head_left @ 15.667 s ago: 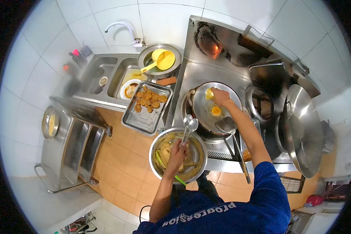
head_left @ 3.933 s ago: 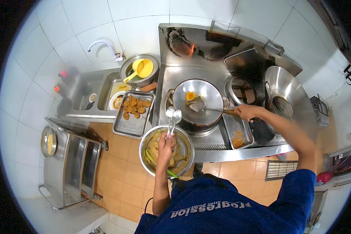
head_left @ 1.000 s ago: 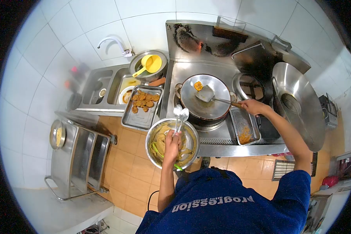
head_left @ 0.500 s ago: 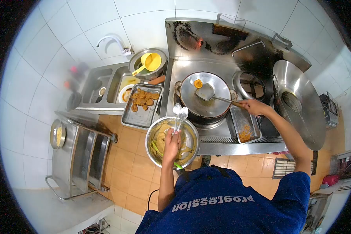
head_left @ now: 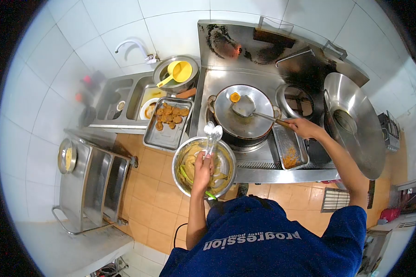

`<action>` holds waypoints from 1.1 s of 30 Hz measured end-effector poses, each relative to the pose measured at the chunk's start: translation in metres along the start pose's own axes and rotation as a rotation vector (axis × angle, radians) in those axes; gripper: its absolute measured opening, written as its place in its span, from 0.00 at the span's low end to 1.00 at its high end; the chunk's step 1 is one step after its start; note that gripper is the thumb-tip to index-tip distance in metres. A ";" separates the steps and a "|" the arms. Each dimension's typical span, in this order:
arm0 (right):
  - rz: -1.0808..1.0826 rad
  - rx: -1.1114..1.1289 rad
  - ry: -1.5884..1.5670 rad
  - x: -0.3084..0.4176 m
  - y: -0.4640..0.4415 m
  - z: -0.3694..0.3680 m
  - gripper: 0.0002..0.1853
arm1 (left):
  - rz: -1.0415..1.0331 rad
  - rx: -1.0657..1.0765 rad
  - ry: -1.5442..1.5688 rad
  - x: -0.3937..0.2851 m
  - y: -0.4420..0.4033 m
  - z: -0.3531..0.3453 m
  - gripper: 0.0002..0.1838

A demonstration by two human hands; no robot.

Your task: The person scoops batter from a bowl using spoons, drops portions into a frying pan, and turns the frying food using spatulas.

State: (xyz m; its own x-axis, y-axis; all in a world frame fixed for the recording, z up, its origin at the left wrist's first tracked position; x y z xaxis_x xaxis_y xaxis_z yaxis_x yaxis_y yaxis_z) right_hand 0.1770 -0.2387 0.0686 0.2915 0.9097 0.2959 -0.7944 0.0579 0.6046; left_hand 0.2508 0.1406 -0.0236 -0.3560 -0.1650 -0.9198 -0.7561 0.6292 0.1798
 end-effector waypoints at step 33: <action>0.049 -0.139 0.067 -0.016 -0.030 0.013 0.19 | -0.018 -0.013 -0.024 -0.003 0.006 0.002 0.09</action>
State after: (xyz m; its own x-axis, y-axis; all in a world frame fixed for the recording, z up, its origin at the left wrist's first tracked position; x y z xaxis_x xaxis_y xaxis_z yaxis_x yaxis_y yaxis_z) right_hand 0.2031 -0.2606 0.0556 0.2182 0.9378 0.2701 -0.8744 0.0649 0.4809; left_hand 0.2489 0.1464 -0.0204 -0.3294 -0.1576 -0.9309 -0.7694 0.6164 0.1679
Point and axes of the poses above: each hand's wrist, its own y-axis away from the middle knuckle, its own z-axis out of the back of the hand, x = y × z, the point moved 4 cm from there along -y, towards the middle knuckle, and after that the axes turned 13 degrees about x, right-handed, at the moved point
